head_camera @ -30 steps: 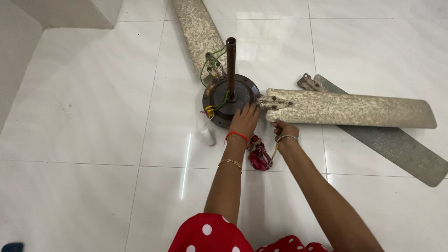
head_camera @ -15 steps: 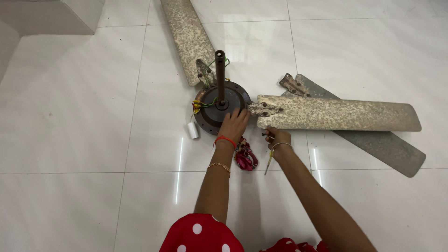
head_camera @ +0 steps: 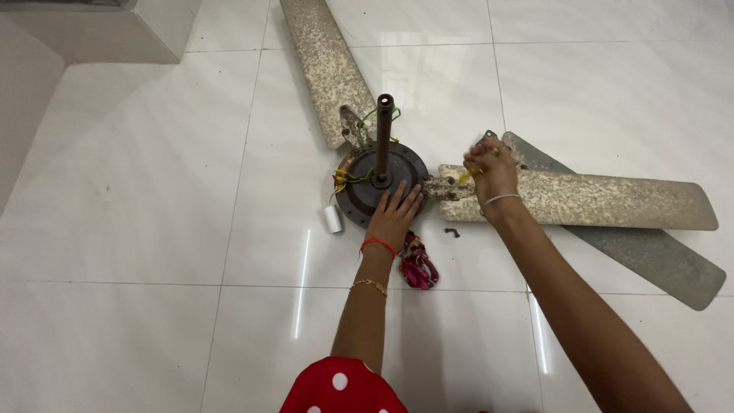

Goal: The person is repairing a ceiling fan by using a screwdriver to tighten screws on the fan's motor housing. The fan is lying on the floor with its blades spread out. The person adjusts the fan's position and continues to work on the screws.

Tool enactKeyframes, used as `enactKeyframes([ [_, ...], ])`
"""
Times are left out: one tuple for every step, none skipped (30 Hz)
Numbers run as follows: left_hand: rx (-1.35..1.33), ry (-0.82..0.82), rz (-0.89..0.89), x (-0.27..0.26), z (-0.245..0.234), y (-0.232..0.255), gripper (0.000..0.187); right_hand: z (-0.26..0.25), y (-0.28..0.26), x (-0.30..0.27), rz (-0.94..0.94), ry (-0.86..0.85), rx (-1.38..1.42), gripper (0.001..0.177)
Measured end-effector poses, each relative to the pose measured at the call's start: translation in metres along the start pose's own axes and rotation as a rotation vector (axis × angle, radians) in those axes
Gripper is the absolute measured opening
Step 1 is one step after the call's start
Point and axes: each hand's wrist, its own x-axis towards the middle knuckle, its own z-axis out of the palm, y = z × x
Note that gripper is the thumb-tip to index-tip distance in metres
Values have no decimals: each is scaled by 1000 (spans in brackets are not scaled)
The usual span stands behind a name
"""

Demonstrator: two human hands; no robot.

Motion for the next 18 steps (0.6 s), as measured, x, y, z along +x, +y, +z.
enactKeyframes([
  [-16,-13,-7,1,1,0,73,7,4,5,-59,-34,-92,24],
  [-32,-27,-13,2,1,0,74,13,6,9,-118,-68,-184,19],
  [-49,-41,-20,3,2,1,74,17,6,12,-178,-82,-286,18],
  [-40,-60,-16,5,2,3,75,21,6,14,-239,-95,-389,17],
  [-28,-81,-14,7,2,2,76,26,7,16,-300,-110,-488,17],
  [-16,-101,-13,8,2,2,77,29,5,16,-297,-109,-556,17],
  [-16,-136,-22,10,1,2,77,32,3,17,-297,-106,-622,17],
  [-17,-170,-31,11,-1,4,78,35,0,18,-298,-103,-689,18],
  [-22,-205,-38,12,-2,7,78,35,-3,18,-298,-124,-718,18],
  [-32,-249,-36,13,-3,9,80,35,-5,18,-297,-145,-747,18],
  [-42,-291,-37,14,-3,9,83,36,-8,20,-299,-169,-776,18],
  [-52,-334,-38,16,-4,8,85,36,-10,20,-304,-195,-783,18],
  [-18,-314,-35,17,-4,8,86,35,-10,19,-309,-221,-788,18],
  [17,-294,-32,16,-3,7,87,36,-10,20,-313,-248,-792,18],
  [49,-276,-27,16,-1,7,88,35,-9,21,-313,-271,-789,18],
  [33,-281,-21,16,1,6,87,35,-8,22,-312,-295,-785,18],
  [15,-285,-16,16,4,5,86,34,-7,24,-312,-319,-784,18],
  [-3,-290,-11,16,6,5,86,34,-6,25,-313,-340,-780,18],
])
